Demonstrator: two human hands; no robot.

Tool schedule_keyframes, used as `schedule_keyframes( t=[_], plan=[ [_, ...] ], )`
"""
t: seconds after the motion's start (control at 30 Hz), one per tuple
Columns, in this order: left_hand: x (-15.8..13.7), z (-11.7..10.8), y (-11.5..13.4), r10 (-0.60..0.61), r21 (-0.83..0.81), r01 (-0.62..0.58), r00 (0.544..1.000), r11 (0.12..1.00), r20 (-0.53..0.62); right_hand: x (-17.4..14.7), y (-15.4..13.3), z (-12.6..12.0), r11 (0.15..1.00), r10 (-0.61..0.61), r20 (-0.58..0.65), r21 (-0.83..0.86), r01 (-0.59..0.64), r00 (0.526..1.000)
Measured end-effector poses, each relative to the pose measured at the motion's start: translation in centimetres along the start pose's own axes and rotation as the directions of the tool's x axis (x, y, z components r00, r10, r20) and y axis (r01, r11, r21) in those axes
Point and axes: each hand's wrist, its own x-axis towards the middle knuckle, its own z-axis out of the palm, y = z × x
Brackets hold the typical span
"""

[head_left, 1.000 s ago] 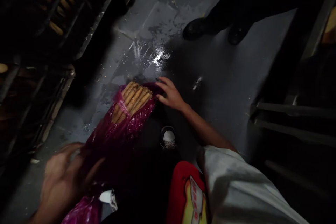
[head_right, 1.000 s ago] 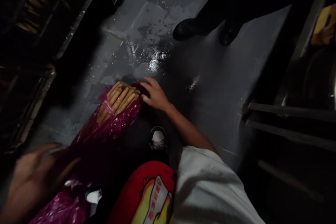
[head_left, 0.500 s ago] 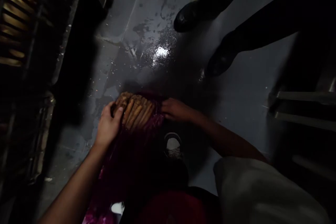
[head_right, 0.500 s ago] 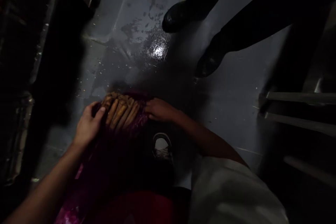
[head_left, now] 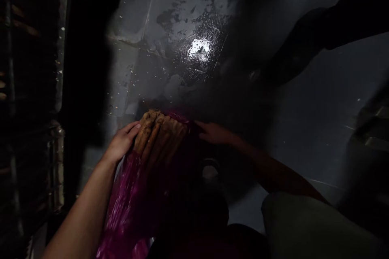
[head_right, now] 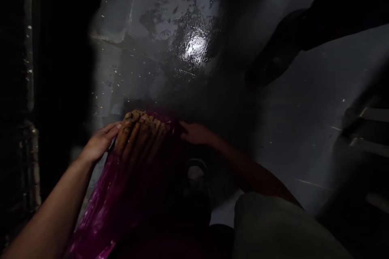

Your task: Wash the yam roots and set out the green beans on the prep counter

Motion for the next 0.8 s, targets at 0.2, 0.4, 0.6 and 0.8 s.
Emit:
schedule_keyframes(
  t=[0.2, 0.4, 0.6, 0.8],
  plan=[
    [-0.5, 0.8, 1.5, 0.079, -0.007, -0.079, 0.995, 0.997, 0.059, 3.4, -2.6, 0.5, 0.985, 0.063, -0.145, 0.168, -0.038, 0.987],
    [-3.2, 3.1, 4.2, 0.408, 0.396, -0.389, 0.912, 0.832, 0.040, 4.7, -2.6, 1.0, 0.951, 0.287, -0.208, 0.181, -0.252, 0.935],
    [-4.1, 4.6, 7.9, 0.449, 0.678, -0.504, 0.850, 0.535, 0.277, 3.6, -0.6, 1.0, 0.906, 0.396, -0.194, 0.243, -0.347, 0.898],
    [-3.0, 1.4, 7.6, 0.454, 0.592, -0.527, 0.845, 0.610, 0.283, 1.0, -1.2, 0.7, 0.904, 0.328, -0.436, 0.403, -0.144, 0.838]
  ],
)
